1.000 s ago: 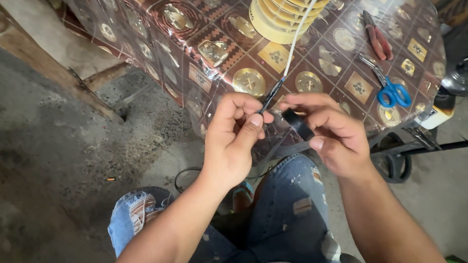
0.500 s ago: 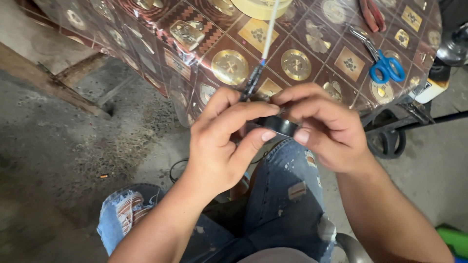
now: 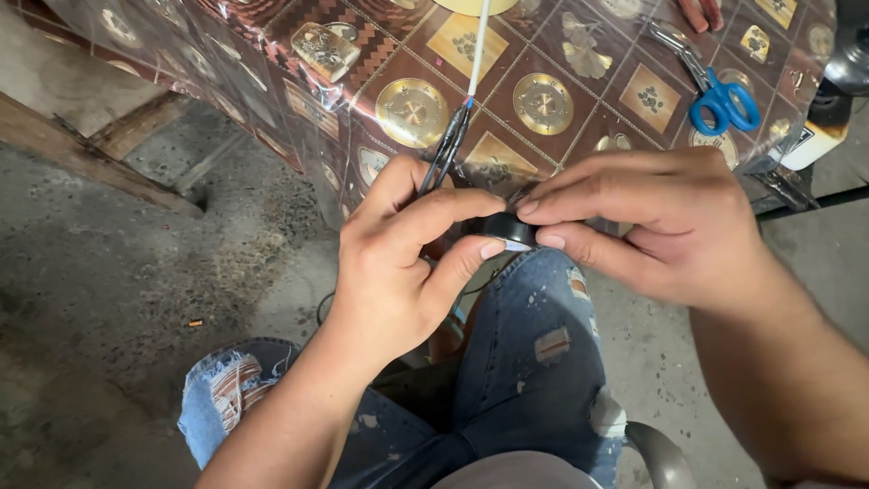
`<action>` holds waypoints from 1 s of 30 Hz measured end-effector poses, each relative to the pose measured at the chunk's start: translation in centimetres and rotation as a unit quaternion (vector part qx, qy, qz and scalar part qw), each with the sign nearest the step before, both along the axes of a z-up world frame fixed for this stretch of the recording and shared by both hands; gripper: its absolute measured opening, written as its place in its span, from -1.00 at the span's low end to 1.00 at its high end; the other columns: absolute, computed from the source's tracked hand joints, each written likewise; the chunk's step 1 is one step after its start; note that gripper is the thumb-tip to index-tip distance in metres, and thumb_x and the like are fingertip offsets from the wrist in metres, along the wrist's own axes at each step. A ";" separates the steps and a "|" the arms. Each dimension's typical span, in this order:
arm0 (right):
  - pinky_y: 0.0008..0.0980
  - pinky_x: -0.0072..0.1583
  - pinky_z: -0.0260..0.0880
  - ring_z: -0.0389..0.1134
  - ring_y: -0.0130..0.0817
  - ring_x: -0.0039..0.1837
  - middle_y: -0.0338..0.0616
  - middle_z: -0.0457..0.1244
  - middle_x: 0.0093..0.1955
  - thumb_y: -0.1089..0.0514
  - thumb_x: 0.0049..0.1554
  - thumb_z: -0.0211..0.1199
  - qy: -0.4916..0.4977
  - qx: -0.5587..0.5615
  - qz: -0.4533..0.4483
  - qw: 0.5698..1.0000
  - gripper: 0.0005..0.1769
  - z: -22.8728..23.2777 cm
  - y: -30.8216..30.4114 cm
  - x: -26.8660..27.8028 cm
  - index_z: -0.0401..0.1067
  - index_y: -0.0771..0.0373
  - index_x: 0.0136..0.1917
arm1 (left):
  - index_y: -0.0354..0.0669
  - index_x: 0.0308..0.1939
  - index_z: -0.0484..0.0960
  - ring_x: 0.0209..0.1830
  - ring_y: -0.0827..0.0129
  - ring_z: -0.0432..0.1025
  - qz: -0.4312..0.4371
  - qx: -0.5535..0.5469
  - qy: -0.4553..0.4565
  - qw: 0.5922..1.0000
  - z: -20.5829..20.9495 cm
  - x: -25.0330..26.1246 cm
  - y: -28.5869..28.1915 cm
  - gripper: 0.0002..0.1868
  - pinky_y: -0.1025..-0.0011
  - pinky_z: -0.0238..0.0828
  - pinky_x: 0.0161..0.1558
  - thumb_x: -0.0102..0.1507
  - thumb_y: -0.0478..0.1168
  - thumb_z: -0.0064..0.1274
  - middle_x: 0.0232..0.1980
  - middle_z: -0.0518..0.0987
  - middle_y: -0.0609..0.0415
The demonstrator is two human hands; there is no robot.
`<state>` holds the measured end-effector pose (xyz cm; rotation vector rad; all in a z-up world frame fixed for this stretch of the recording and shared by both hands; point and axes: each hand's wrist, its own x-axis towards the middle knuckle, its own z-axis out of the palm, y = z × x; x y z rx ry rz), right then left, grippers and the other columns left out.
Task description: Repairing the electrical cord of a bug zapper using electrical tape and pliers.
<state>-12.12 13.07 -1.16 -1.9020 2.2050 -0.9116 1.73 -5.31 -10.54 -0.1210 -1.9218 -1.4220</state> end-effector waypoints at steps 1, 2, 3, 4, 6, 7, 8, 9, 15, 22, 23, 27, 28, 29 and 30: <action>-0.46 0.10 0.55 0.53 -0.34 0.08 -0.09 0.42 0.04 0.32 0.14 0.39 -0.001 0.000 0.000 1.000 -0.82 0.1 0.0 -0.2 0.55 0.31 0.05 | -0.11 0.04 0.69 -0.21 0.45 0.51 0.000 0.000 -0.001 1.000 -0.1 -0.1 0.0 -0.71 0.52 0.49 -0.16 0.27 -0.27 0.37 -0.07 0.51 0.11; -0.47 0.08 0.55 0.53 -0.35 0.07 -0.11 0.42 0.02 0.31 0.12 0.40 0.015 0.010 0.003 1.000 -0.84 0.2 -0.1 -0.3 0.55 0.30 0.01 | -0.11 0.05 0.69 -0.21 0.46 0.51 -0.001 -0.003 0.001 1.000 -0.2 -0.1 0.1 -0.71 0.53 0.50 -0.16 0.27 -0.27 0.37 -0.07 0.51 0.10; -0.47 0.06 0.55 0.53 -0.35 0.06 -0.13 0.43 0.01 0.30 0.11 0.41 0.029 0.020 0.007 0.999 -0.86 0.3 -0.1 -0.5 0.56 0.28 -0.02 | -0.11 0.05 0.69 -0.21 0.46 0.52 -0.001 -0.005 0.002 1.000 -0.3 -0.1 0.1 -0.72 0.53 0.50 -0.15 0.27 -0.26 0.37 -0.07 0.50 0.10; -0.47 0.06 0.55 0.53 -0.35 0.06 -0.13 0.43 0.01 0.30 0.11 0.41 0.027 0.019 0.007 0.999 -0.86 0.4 -0.3 -0.6 0.56 0.28 -0.02 | -0.11 0.05 0.69 -0.21 0.46 0.52 -0.002 -0.006 0.000 1.000 -0.3 -0.1 0.1 -0.72 0.53 0.50 -0.15 0.27 -0.26 0.37 -0.07 0.50 0.10; -0.48 -0.01 0.52 0.52 -0.38 0.01 -0.16 0.42 -0.03 0.28 0.12 0.38 0.052 0.050 0.019 0.997 -0.91 0.6 -0.7 -0.9 0.52 0.27 -0.07 | -0.10 0.03 0.69 -0.24 0.48 0.52 0.001 -0.008 -0.003 1.000 -0.3 -0.2 0.1 -0.73 0.55 0.50 -0.20 0.28 -0.25 0.38 -0.09 0.51 0.11; -0.48 -0.01 0.52 0.52 -0.38 0.01 -0.16 0.42 -0.03 0.28 0.12 0.38 0.051 0.050 0.019 0.997 -0.91 0.6 -0.9 -0.9 0.52 0.27 -0.07 | -0.10 0.03 0.69 -0.24 0.48 0.52 0.001 -0.008 -0.003 1.000 -0.2 -0.2 0.1 -0.73 0.55 0.50 -0.20 0.28 -0.25 0.38 -0.09 0.51 0.11; -0.46 -0.04 0.49 0.49 -0.37 -0.01 -0.16 0.40 -0.06 0.28 0.13 0.36 0.065 0.059 0.028 0.996 -0.90 0.5 -1.1 -0.8 0.46 0.28 -0.08 | -0.10 0.02 0.70 -0.28 0.51 0.50 0.003 0.003 -0.021 1.000 -0.2 -0.2 0.2 -0.73 0.54 0.47 -0.22 0.27 -0.24 0.37 -0.12 0.50 0.11; -0.44 -0.07 0.46 0.47 -0.35 -0.03 -0.16 0.39 -0.09 0.28 0.15 0.34 0.081 0.068 0.037 0.994 -0.89 0.5 -1.3 -0.8 0.41 0.29 -0.10 | -0.11 0.01 0.70 -0.32 0.54 0.48 0.004 0.014 -0.038 0.999 -0.1 -0.3 0.2 -0.74 0.53 0.44 -0.25 0.26 -0.23 0.37 -0.15 0.49 0.12; -0.45 0.02 0.48 0.45 -0.40 0.03 -0.16 0.35 0.00 0.28 0.33 0.14 -0.011 0.014 0.022 1.000 -0.92 -1.4 -0.4 -0.2 0.25 0.25 0.03 | -0.10 0.06 0.69 -0.34 0.60 0.32 -0.039 0.104 -0.028 0.993 -2.0 -1.2 0.1 -0.70 0.58 0.31 -0.25 0.27 -0.21 0.36 -0.18 0.41 0.21; -0.41 0.26 0.46 0.37 -0.45 0.19 -0.12 0.28 0.15 0.30 0.40 0.00 -0.226 -0.022 -0.020 0.974 -0.91 -4.1 1.4 -0.5 0.18 0.25 0.17 | -0.13 0.12 0.72 -0.28 0.61 0.31 -0.042 0.154 -0.030 0.987 -3.3 -1.7 -0.6 -0.71 0.59 0.29 -0.16 0.32 -0.22 0.35 -0.22 0.38 0.24; -0.41 0.30 0.41 0.33 -0.46 0.22 -0.11 0.28 0.17 0.31 0.39 0.01 -0.258 -0.025 -0.015 0.966 -0.89 -4.0 1.3 -0.5 0.18 0.25 0.18 | -0.12 0.12 0.72 -0.29 0.61 0.32 -0.047 0.160 -0.032 0.986 -3.4 -1.7 -0.6 -0.71 0.58 0.31 -0.15 0.33 -0.22 0.34 -0.18 0.41 0.24; -0.41 0.31 0.36 0.30 -0.49 0.22 -0.12 0.28 0.17 0.32 0.37 0.08 -0.363 -0.053 0.007 0.930 -0.82 -4.0 0.7 -0.8 0.18 0.24 0.22 | -0.17 0.18 0.63 -0.32 0.61 0.30 -0.027 0.125 -0.012 0.992 -1.8 -1.6 -0.5 -0.58 0.60 0.29 -0.24 0.26 -0.21 0.33 -0.10 0.47 0.20; -0.41 0.31 0.36 0.30 -0.49 0.22 -0.12 0.28 0.17 0.32 0.37 0.08 -0.361 -0.052 0.010 0.931 -0.82 -4.3 0.7 -1.1 0.18 0.24 0.22 | -0.17 0.18 0.63 -0.32 0.61 0.30 -0.024 0.124 -0.009 0.992 -1.3 -1.7 -0.3 -0.58 0.60 0.29 -0.24 0.26 -0.21 0.33 -0.10 0.47 0.20; -0.42 0.30 0.37 0.31 -0.50 0.19 -0.14 0.28 0.14 0.32 0.38 0.10 -0.357 -0.068 -0.003 0.931 -0.82 -4.5 0.6 -1.5 0.19 0.24 0.22 | -0.16 0.19 0.42 -0.22 0.62 0.34 -0.051 0.204 0.028 0.977 -0.8 -1.8 -0.2 -0.57 0.62 0.32 -0.16 0.33 -0.20 0.25 -0.06 0.48 0.21; -0.43 0.28 0.37 0.32 -0.51 0.17 -0.16 0.29 0.11 0.33 0.39 0.12 -0.354 -0.084 -0.017 0.931 -0.81 -4.8 0.6 -1.8 0.20 0.23 0.23 | -0.13 0.20 0.21 -0.12 0.63 0.39 -0.078 0.282 0.067 0.954 -0.3 -1.8 0.0 -0.53 0.63 0.35 -0.08 0.39 -0.20 0.19 -0.02 0.50 0.21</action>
